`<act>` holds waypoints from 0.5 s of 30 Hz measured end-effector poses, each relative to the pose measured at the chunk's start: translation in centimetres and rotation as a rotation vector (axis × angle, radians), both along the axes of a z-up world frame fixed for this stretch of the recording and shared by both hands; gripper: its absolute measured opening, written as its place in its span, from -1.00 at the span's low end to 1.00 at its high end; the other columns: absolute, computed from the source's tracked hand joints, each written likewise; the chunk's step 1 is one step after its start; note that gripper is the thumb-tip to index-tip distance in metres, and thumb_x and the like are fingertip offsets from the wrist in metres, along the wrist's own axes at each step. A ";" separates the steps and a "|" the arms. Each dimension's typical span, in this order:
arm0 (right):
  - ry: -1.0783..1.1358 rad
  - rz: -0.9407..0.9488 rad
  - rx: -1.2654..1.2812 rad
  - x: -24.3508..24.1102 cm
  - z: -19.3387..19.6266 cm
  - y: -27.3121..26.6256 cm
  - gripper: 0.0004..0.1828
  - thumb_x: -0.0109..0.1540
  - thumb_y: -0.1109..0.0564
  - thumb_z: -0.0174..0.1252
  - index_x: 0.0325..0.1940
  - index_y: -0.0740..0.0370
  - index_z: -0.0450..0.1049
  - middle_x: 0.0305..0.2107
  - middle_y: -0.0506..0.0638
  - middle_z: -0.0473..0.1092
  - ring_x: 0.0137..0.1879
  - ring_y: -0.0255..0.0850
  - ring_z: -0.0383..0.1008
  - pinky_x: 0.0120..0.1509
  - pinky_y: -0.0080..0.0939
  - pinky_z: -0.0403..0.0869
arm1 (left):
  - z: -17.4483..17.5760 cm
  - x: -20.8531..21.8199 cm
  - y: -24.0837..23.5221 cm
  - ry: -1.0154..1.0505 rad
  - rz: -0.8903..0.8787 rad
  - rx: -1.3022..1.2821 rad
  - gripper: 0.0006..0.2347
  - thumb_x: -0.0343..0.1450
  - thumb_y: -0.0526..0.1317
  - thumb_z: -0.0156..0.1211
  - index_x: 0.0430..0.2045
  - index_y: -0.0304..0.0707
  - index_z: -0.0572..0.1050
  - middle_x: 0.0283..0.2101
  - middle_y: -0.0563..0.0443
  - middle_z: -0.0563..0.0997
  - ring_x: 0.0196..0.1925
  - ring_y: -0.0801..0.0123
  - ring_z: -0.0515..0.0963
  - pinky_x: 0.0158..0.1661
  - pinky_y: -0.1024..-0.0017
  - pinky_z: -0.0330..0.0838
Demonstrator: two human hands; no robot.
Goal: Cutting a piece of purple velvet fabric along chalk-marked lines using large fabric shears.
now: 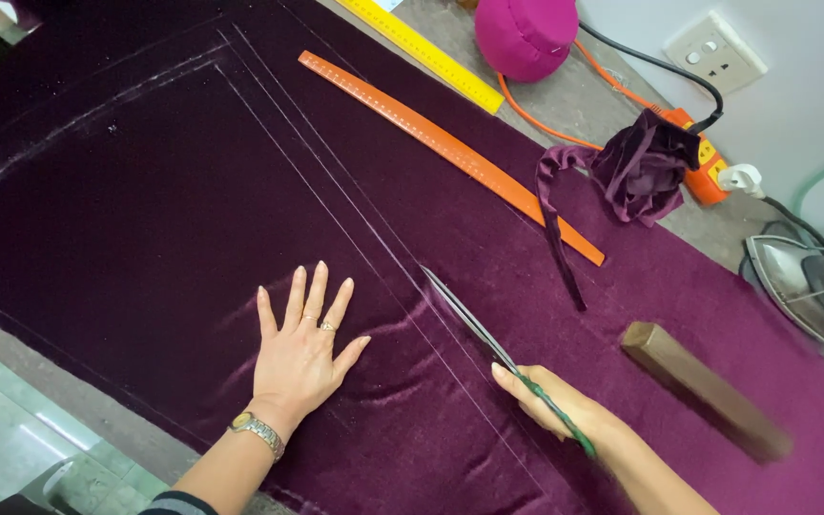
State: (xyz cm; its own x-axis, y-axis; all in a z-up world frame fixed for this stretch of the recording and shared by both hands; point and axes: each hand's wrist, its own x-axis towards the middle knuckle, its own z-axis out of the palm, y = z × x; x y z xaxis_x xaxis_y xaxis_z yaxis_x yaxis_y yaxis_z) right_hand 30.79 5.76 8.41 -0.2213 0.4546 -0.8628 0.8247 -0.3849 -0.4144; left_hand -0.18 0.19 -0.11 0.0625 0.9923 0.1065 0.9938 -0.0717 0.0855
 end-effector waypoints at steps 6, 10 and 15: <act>0.039 -0.056 -0.085 -1.6 1.2 0.9 -0.48 0.28 -0.38 -0.18 -0.49 0.02 0.00 -0.72 -0.18 -0.03 -0.64 -0.41 -0.08 -0.66 -0.40 0.03 | 0.1 0.0 0.1 0.009 0.005 0.000 -0.39 0.38 0.28 -0.31 0.32 0.12 0.06 0.44 -0.06 -0.02 0.47 0.09 -0.07 0.28 -0.21 -0.20; -0.010 -0.085 -0.077 -3.5 1.8 1.9 -0.46 0.28 -0.37 -0.16 -0.52 0.03 -0.02 -0.78 -0.16 -0.04 -0.68 -0.40 -0.11 -0.65 -0.41 0.00 | -0.2 0.0 0.1 0.018 0.011 0.002 -0.38 0.37 0.29 -0.33 0.32 0.13 0.03 0.45 -0.04 -0.05 0.48 0.10 -0.09 0.28 -0.20 -0.21; -0.014 0.037 0.045 -2.7 -0.4 1.9 -0.47 0.31 -0.36 -0.17 -0.54 -0.01 -0.04 -0.68 -0.21 -0.02 -0.55 -0.39 -0.05 -0.48 -0.34 0.06 | -0.2 0.0 0.1 0.017 0.011 0.007 -0.37 0.36 0.29 -0.30 0.32 0.13 0.04 0.44 -0.03 -0.03 0.48 0.11 -0.10 0.29 -0.20 -0.21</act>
State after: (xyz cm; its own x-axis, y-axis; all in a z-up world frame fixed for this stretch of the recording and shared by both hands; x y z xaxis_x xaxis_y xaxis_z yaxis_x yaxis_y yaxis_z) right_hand 28.06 7.70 7.98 -0.2268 0.4849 -0.8447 0.8437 -0.3354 -0.4191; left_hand -0.21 0.28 -0.29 0.0535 0.9923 0.1121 0.9958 -0.0614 0.0683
